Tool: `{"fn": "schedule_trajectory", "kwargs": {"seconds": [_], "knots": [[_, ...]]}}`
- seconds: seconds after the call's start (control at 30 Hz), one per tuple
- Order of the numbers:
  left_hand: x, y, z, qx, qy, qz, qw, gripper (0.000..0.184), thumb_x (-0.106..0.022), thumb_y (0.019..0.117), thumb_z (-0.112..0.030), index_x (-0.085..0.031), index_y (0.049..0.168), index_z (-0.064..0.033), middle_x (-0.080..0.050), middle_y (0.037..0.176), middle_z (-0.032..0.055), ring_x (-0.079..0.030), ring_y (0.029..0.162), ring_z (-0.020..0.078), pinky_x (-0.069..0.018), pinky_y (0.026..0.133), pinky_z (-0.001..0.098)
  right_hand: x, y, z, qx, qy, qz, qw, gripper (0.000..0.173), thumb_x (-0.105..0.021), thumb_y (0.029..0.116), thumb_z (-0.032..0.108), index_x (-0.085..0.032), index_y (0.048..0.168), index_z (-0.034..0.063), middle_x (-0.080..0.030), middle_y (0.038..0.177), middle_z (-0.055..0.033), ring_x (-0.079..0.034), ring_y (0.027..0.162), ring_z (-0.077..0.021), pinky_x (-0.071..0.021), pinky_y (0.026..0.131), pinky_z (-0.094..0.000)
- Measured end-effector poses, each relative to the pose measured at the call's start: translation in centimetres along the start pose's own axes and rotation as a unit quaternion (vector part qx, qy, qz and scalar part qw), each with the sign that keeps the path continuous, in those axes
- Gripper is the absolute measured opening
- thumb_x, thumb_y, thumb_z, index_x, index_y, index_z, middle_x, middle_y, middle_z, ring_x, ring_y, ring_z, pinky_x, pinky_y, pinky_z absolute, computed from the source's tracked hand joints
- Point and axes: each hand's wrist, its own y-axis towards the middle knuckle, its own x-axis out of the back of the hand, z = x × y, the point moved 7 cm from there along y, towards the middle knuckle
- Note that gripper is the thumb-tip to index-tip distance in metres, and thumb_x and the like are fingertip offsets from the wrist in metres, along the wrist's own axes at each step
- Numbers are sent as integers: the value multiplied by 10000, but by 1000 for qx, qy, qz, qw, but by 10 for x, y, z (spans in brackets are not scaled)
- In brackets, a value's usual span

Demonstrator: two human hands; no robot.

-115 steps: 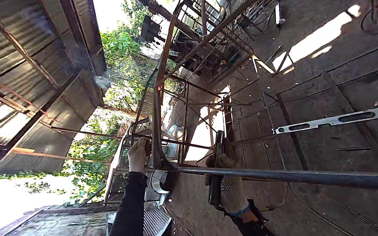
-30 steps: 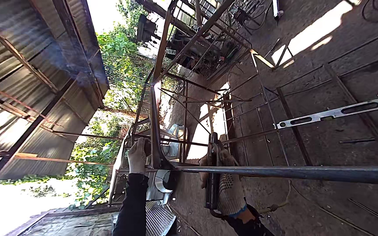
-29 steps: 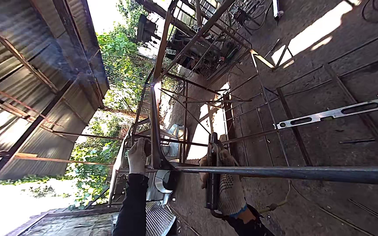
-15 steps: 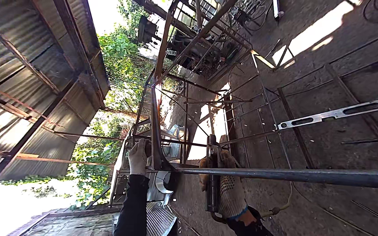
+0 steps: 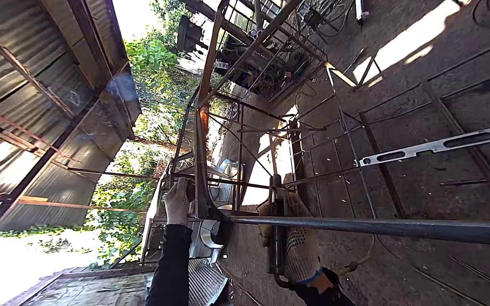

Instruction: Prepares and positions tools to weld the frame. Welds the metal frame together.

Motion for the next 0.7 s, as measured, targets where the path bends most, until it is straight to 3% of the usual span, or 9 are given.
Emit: {"fn": "schedule_trajectory", "kwargs": {"seconds": [0.07, 0.1, 0.17, 0.23, 0.27, 0.4, 0.53, 0.6, 0.7], "knots": [[1, 1, 1, -3, -6, 2, 1000, 407, -471, 1106, -336, -731, 1068, -25, -743, 824, 76, -717, 703, 177, -624, 666, 358, 2, -8, 4, -33, -110, -67, 991, 355, -279, 1106, 156, -605, 1038, 33, -615, 803, -15, -584, 726, 20, -480, 645, -135], [1, 2, 2, -5, -8, 4, 1000, 409, -469, 1107, -334, -731, 1067, -23, -744, 823, 78, -718, 705, 179, -624, 665, 358, 2, -8, 3, -41, -123, -68, 989, 358, -277, 1109, 161, -604, 1023, 42, -620, 793, -3, -590, 721, 34, -486, 639, -122], [1, 3, 3, -12, -6, 5, 1000, 410, -469, 1108, -331, -737, 1058, -24, -746, 818, 78, -718, 703, 173, -624, 666, 355, 3, 0, -4, -31, -73, -18, 997, 375, -280, 1116, 227, -609, 1081, 49, -633, 815, -30, -608, 712, -11, -501, 629, -149], [2, 3, 2, -11, 0, 1, 1000, 404, -478, 1104, -335, -741, 1055, -32, -745, 811, 75, -714, 693, 166, -621, 659, 350, 1, 16, -18, -26, 66, 76, 995, 503, -280, 1110, 496, -613, 1186, 127, -695, 844, -67, -689, 690, -114, -583, 612, -232], [2, 3, 2, -11, -1, 1, 1000, 405, -479, 1104, -332, -741, 1056, -27, -745, 811, 80, -713, 689, 172, -621, 653, 354, -1, 18, -18, -26, 93, 98, 990, 521, -276, 1102, 531, -604, 1233, 148, -699, 858, -73, -701, 699, -138, -596, 620, -250], [1, 2, 2, -9, 0, 2, 1000, 395, -487, 1101, -330, -740, 1052, -30, -741, 811, 79, -711, 687, 174, -622, 652, 357, -7, 13, -14, -42, 84, 91, 991, 529, -234, 1109, 499, -631, 1127, 149, -712, 842, -22, -701, 718, -91, -585, 626, -211], [1, 2, 1, -13, -9, 5, 1000, 397, -479, 1104, -315, -737, 1056, -16, -748, 818, 91, -723, 701, 188, -628, 662, 368, -14, 19, -12, -35, 112, 145, 982, 428, -249, 1119, 437, -557, 1153, 142, -703, 893, -3, -699, 744, -64, -586, 653, -189], [1, 1, 0, -12, -5, 5, 1000, 397, -479, 1104, -320, -737, 1054, -23, -745, 814, 82, -716, 693, 178, -624, 659, 360, -4, 11, -12, -37, 68, 83, 994, 487, -248, 1125, 426, -638, 1107, 135, -714, 848, -14, -695, 728, -60, -582, 644, -193], [1, 2, 2, -16, -6, 5, 1000, 395, -484, 1103, -319, -738, 1045, -23, -741, 802, 83, -713, 684, 180, -624, 652, 365, -1, -2, -4, -63, -61, -21, 996, 445, -226, 1122, 252, -618, 1008, 76, -628, 758, -3, -607, 666, -8, -511, 608, -160]]}}
